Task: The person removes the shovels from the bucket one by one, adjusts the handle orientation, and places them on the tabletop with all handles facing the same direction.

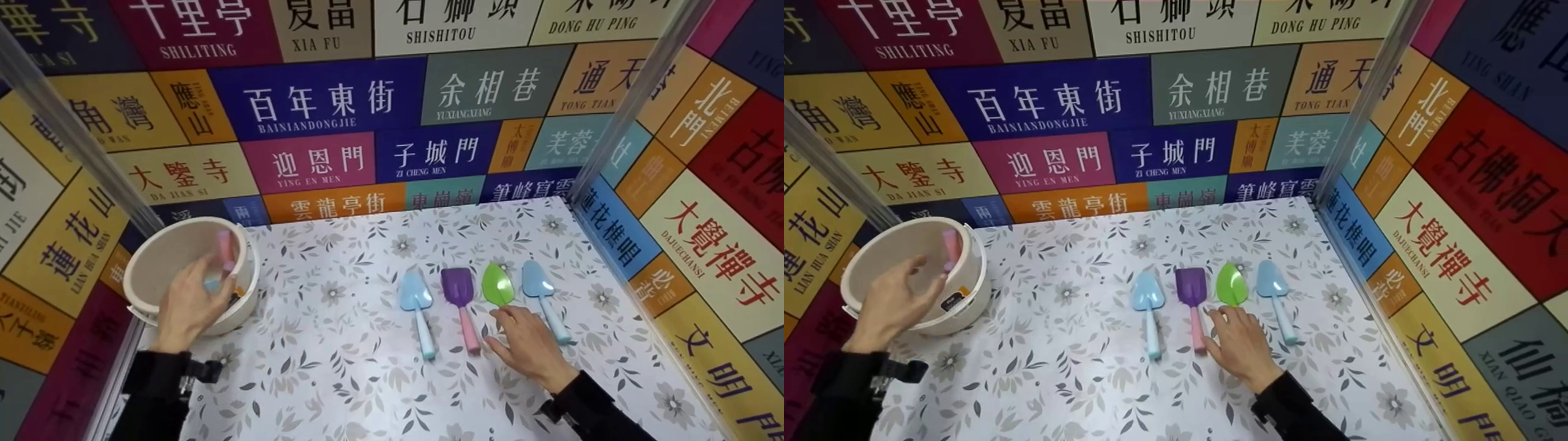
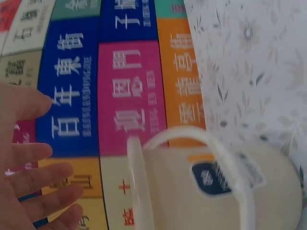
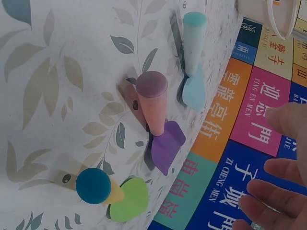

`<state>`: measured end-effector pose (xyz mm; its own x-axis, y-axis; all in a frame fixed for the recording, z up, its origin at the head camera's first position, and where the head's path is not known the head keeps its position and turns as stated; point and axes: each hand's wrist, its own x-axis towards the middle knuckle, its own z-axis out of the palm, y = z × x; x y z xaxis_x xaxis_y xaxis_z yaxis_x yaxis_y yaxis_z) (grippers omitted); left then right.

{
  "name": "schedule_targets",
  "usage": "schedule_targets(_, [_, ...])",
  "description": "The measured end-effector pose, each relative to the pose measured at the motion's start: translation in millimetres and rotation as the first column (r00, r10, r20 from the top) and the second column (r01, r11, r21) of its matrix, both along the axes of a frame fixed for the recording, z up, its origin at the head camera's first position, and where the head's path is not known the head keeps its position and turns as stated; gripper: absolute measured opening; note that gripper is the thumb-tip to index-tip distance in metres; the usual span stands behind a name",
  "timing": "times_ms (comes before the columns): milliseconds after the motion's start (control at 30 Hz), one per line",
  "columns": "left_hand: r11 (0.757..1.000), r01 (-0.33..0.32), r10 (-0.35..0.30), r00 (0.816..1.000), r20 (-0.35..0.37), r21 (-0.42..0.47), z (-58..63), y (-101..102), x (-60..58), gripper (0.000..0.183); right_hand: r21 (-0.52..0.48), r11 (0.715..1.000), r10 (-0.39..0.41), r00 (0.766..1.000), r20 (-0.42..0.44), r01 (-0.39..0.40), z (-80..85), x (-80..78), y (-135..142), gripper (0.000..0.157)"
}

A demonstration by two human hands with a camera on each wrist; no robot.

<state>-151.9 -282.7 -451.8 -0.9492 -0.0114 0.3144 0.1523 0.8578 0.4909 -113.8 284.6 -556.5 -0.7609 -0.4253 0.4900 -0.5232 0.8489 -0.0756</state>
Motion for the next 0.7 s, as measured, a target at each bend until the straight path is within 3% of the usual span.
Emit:
schedule_targets(100, [1.000,0.002,0.001,0.989,0.145,-0.022,5.9,-17.8,-16.1,0.065,-0.003,1.000,-0.014,1.000,0.005,0.014,-0.2,-0.1,0.4,0.046])
schedule_targets(167, [0.999,0.035,-0.028,0.970,0.240,-0.027,7.0,-28.2,-27.1,0.071,-0.002,1.000,-0.022,1.000,0.007,0.022,-0.1,0.1,0.8,0.045])
schedule_targets(333, [0.992,0.122,-0.097,0.888,0.450,-0.026,6.1,-49.2,-46.1,0.080,0.003,1.000,-0.028,0.999,0.028,0.028,0.7,-0.1,1.5,0.045])
schedule_targets(400, [0.990,0.139,-0.106,0.870,0.482,-0.032,3.5,-54.7,-50.4,0.081,0.002,1.000,-0.030,0.999,0.038,0.030,1.2,-0.3,1.7,0.045])
schedule_targets(467, [0.988,0.153,-0.118,0.865,0.489,-0.032,-1.0,-58.4,-54.5,0.080,0.000,0.999,-0.034,0.998,0.047,0.034,1.6,-0.4,1.8,0.045])
schedule_targets(700, [0.979,0.202,-0.178,0.870,0.460,-0.002,-19.3,-65.5,-67.1,0.071,0.004,0.999,-0.048,0.992,0.119,0.048,1.8,0.5,0.4,0.042])
